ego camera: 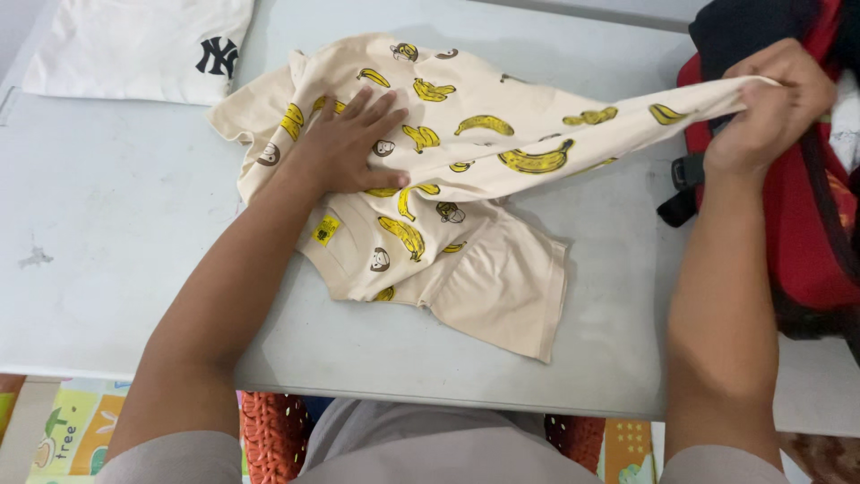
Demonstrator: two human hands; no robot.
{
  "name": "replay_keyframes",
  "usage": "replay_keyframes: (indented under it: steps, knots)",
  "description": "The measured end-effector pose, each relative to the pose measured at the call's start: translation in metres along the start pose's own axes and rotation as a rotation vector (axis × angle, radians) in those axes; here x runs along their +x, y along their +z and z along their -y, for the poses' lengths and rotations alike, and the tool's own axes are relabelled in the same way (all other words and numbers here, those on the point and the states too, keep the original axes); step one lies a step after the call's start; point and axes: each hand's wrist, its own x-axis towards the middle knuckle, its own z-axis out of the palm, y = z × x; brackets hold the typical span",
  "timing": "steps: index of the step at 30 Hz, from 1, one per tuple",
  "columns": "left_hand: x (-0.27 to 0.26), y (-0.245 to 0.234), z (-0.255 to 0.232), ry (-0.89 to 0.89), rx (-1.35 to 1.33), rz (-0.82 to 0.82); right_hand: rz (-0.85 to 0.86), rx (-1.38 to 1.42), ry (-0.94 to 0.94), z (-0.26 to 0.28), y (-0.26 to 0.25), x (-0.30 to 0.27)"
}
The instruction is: The person folds a beige t-shirt with a banana and monkey print on a white table. They smooth the fabric, fold the sleeves inward, fold the shirt in half vertically, and then fold it into a compact rectangle.
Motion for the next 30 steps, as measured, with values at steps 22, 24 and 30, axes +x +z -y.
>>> replay_keyframes:
  steps: [22,24,30]
  knots:
    - [-0.019,-0.001,-0.020,-0.396,-0.008,-0.049,1.231,-0.492,-0.163,0.200,0.200,-0.085]
    - [-0.016,0.000,-0.004,-0.227,-0.047,-0.095,1.360,-0.464,-0.175,0.219,0.209,-0.092]
    - [-0.018,-0.013,0.005,0.105,-0.169,0.024,1.394,0.237,-0.166,0.237,0.215,-0.077]
